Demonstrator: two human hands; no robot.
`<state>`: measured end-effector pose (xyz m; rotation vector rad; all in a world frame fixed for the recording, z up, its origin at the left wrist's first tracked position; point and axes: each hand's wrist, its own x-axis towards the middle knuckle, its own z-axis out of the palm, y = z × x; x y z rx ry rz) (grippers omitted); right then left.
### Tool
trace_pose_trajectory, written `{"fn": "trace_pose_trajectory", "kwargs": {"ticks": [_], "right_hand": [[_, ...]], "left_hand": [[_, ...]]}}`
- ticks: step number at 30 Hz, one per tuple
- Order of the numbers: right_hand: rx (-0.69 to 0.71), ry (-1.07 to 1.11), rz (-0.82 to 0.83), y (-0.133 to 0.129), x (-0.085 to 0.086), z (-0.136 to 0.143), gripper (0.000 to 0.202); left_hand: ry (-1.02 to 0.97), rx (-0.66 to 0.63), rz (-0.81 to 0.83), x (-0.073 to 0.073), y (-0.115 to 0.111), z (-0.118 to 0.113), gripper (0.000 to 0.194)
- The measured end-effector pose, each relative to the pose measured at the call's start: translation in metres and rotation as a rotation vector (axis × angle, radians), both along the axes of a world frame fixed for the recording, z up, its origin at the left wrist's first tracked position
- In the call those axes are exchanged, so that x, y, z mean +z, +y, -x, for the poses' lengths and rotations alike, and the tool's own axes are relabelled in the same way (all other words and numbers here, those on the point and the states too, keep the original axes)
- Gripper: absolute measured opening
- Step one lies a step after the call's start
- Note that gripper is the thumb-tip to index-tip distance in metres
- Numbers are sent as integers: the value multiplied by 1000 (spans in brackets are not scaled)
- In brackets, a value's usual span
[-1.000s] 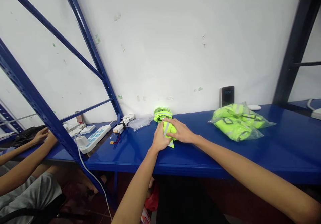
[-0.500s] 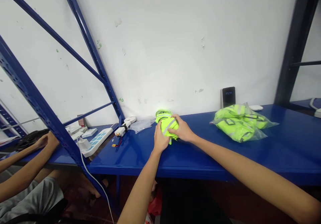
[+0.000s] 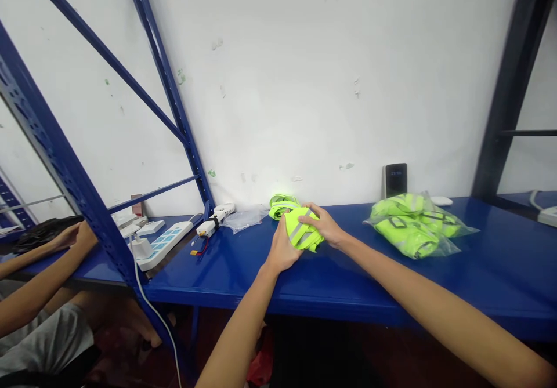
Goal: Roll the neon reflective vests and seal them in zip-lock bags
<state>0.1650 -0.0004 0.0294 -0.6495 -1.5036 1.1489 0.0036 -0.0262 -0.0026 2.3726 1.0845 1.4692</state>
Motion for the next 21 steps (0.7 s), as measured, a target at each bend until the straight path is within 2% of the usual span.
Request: {"fn": "trace_pose_trajectory", "kwargs": {"ticks": [3, 8, 11, 13, 17, 21], "right_hand": [[110, 79, 131, 2, -1, -1, 45], [244, 215, 250, 4, -5, 1, 43], [262, 299, 363, 4, -8, 7, 31], [251, 326, 476, 4, -10, 10, 31], [358, 252, 616, 6, -10, 9, 35], [430, 156, 607, 6, -7, 8, 36]], "left_hand": [[49, 37, -80, -5, 2, 0, 83], [81, 49, -127, -13, 9, 3, 96], [86, 65, -147, -13, 8, 4, 100], [98, 81, -154, -11, 4, 2, 104], [71, 101, -187, -6, -8, -9, 109], [-12, 106, -214, -4, -18, -19, 106]]}}
